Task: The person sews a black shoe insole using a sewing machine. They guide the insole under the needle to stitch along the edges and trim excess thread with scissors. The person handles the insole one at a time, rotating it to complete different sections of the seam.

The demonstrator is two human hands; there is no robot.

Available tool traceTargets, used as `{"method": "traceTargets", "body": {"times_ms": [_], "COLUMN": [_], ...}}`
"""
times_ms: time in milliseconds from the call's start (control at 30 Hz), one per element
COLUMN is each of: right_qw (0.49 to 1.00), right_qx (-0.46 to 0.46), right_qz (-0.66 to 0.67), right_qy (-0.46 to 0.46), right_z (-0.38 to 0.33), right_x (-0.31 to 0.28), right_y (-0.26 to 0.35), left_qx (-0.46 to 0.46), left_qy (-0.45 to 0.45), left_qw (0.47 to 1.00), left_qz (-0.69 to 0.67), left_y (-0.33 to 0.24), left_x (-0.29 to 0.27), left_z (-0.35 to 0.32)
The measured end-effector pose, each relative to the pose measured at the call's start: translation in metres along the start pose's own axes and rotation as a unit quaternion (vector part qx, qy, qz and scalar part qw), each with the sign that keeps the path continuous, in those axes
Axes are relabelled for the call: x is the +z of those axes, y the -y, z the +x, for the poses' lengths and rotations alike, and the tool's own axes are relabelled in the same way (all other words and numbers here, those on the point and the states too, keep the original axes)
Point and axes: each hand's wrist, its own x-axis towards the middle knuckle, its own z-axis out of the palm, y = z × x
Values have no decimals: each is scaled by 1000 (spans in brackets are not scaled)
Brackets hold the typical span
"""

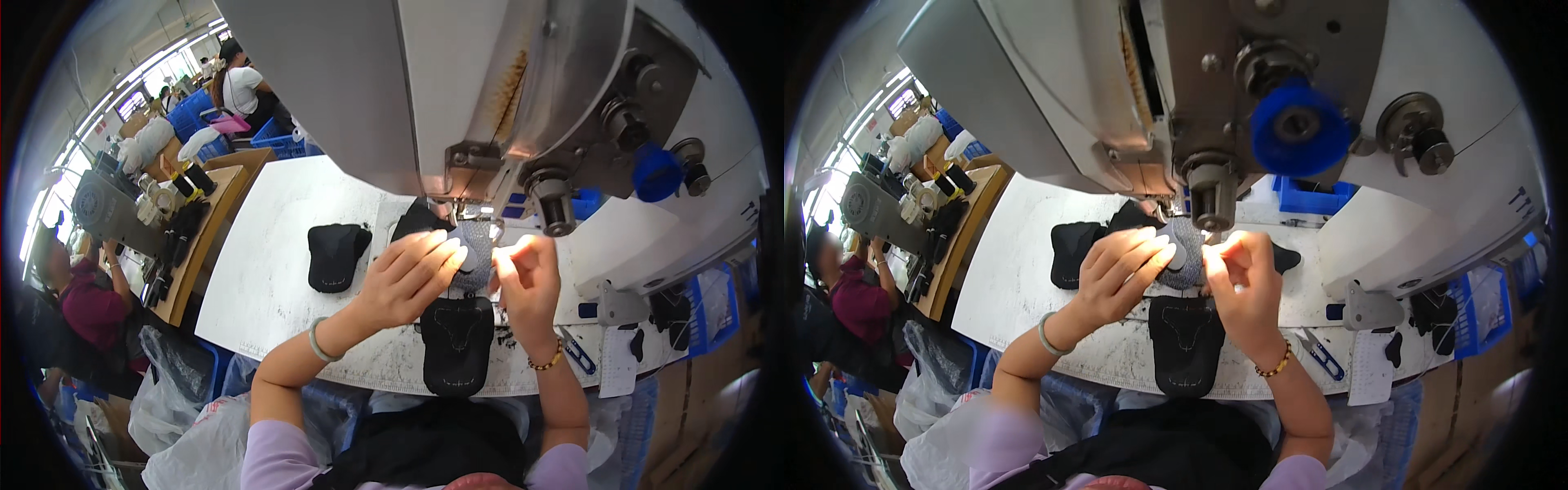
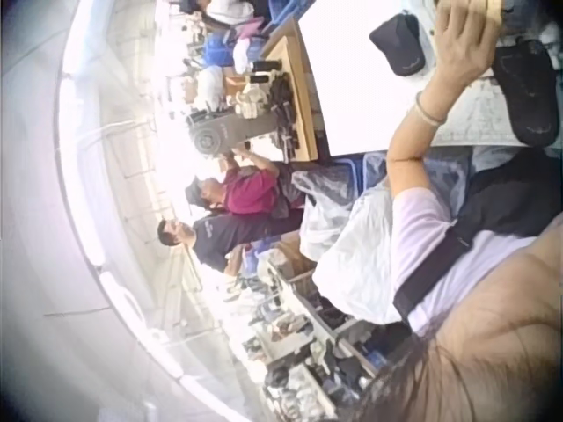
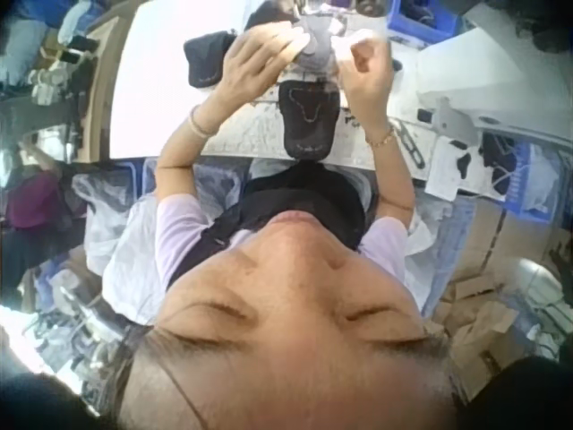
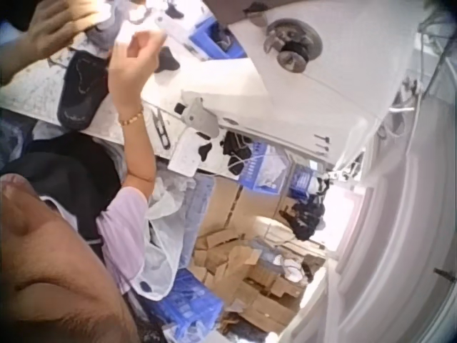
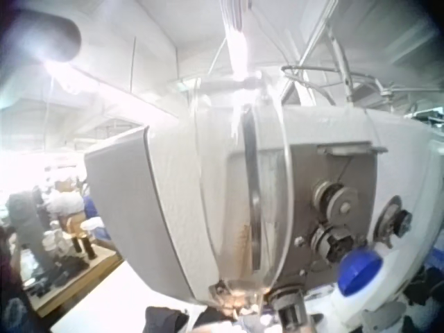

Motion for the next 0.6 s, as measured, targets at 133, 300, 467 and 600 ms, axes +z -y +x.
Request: {"method": "traceTargets", "body": {"times_ms": [133, 300, 467, 600], "right_qw": [832, 852, 852, 846], "right_qx": [-411, -371, -362, -367], "right_qz": [-370, -333, -344, -356], "right_qy": [51, 160, 158, 147], "right_z": [19, 34, 31, 30], "right_x": [-19, -33, -38, -35], "right_y": [2, -8, -19, -19], "left_qx": [14, 8, 10, 12], "left_qy": [60, 51, 36, 33], "left_qw": [998, 998, 998, 998], "left_qz": [-20, -39, -46, -53], "left_y": [0, -1, 6, 13], "left_x": [-10, -10, -7, -3], "left_z": [10, 15, 17, 16]}}
